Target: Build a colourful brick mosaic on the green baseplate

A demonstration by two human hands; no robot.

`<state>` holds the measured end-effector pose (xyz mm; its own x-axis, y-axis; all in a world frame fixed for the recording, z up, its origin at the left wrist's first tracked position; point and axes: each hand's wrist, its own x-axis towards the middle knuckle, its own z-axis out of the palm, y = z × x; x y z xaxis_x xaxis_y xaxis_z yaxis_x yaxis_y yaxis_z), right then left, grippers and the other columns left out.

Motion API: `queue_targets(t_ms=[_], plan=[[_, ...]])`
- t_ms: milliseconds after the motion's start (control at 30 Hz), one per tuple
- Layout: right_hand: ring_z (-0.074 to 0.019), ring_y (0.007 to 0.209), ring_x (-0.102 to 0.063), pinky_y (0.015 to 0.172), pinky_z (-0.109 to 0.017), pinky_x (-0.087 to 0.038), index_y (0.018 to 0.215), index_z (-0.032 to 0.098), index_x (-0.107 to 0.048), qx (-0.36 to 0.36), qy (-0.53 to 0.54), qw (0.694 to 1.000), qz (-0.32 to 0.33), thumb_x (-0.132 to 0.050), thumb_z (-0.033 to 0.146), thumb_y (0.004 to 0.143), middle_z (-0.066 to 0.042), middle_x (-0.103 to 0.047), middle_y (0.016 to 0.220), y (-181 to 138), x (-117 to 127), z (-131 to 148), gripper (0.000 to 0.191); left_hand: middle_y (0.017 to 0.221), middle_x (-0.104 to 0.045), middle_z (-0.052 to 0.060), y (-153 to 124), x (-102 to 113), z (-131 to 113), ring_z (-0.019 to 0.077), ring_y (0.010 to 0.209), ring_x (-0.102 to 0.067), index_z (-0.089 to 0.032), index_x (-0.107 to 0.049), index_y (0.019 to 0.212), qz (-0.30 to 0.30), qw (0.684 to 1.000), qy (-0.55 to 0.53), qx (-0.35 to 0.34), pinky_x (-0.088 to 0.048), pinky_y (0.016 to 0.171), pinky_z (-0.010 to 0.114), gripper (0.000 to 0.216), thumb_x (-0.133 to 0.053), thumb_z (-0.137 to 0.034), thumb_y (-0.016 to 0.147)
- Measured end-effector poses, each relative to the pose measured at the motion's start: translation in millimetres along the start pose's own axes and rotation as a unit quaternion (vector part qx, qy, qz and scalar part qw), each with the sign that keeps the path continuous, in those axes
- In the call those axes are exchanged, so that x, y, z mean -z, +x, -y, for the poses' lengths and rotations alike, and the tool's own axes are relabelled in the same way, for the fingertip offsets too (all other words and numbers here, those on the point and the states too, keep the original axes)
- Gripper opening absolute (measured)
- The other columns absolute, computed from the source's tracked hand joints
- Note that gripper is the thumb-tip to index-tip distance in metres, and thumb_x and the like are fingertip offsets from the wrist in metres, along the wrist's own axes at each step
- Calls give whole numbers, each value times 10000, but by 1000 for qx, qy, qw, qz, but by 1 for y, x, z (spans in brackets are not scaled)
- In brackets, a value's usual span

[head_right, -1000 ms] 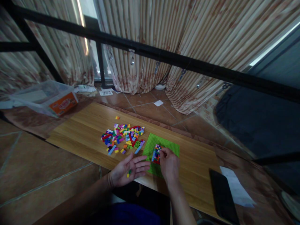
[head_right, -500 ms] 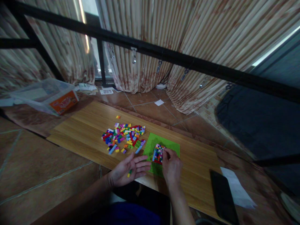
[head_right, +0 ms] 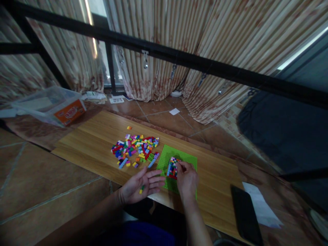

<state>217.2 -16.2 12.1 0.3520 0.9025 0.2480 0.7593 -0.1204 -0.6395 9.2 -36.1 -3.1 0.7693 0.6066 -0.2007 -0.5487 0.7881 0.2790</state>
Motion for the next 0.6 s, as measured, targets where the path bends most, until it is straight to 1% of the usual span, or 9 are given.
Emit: queue_targets(t_ms=[267,400,533,600], plan=[[-212,697,-606,645,-308,-433,772,171,-696,-1,38,999,20,-523,492,767,-81,-688,770,4,-1,-1,364,1199,-578,174,2,3,0,250,1085,-539,-127,-544,1188,5,1000,-3,2,-312,935,367,579,-295,-550,880],[-208,686,-603,645,-309,-441,786,169,-696,-5,52,998,26,-535,494,759,-76,-682,765,3,0,-1,364,1205,-575,173,2,4,1,250,1096,-534,-127,-533,1202,11,1000,-7,-5,-306,943,370,579,-301,-548,880],[-215,756,-603,711,-333,-449,831,162,-693,5,69,998,-6,-512,488,787,-92,-678,846,-11,6,10,375,1196,-581,174,1,3,0,250,1093,-539,-119,-536,1194,13,1000,-16,-7,-314,943,372,575,-297,-541,885],[-209,788,-600,729,-334,-453,842,172,-686,18,95,995,9,-507,466,806,-83,-669,866,-25,9,22,346,1180,-591,171,2,3,0,248,1088,-544,-116,-542,1185,15,1000,-23,-5,-323,938,369,570,-297,-535,888]])
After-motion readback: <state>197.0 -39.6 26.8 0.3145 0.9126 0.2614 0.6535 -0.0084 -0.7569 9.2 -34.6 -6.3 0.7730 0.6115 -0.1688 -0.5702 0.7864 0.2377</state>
